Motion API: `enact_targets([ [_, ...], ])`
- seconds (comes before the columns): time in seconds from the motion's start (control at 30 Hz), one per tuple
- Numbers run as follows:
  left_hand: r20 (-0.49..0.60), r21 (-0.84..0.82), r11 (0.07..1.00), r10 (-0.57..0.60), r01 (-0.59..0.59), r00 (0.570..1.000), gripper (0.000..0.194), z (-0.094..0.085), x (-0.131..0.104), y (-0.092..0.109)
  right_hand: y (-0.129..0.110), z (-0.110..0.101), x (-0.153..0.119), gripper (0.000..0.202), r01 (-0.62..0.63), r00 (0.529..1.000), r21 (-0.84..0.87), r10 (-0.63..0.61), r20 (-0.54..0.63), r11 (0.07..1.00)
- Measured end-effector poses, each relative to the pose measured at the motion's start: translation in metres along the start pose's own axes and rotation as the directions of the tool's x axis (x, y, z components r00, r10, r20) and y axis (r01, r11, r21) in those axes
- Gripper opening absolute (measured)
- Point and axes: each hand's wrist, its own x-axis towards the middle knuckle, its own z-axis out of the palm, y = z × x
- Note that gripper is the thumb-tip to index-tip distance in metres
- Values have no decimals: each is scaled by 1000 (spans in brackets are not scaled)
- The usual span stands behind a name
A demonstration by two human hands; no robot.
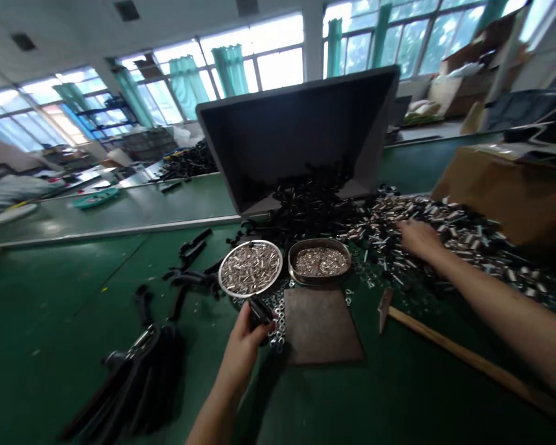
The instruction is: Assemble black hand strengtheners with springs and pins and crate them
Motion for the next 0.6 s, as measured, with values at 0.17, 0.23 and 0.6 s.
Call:
enact_targets([
  [0.17, -346, 130, 991, 67, -23, 936, 26, -50, -2, -7, 46, 22, 7, 25, 42, 997, -54, -45, -58, 998],
  [0.23, -376, 244, 969, 71, 24, 924, 25, -60, -2, -10, 59, 28, 6, 28, 129, 984, -26, -132, -118, 991],
  [0.6, -8, 955, 296, 19, 2, 1000, 25, -35, -3, -15, 3, 17, -45, 27, -132, 991, 568, 119, 59, 812],
])
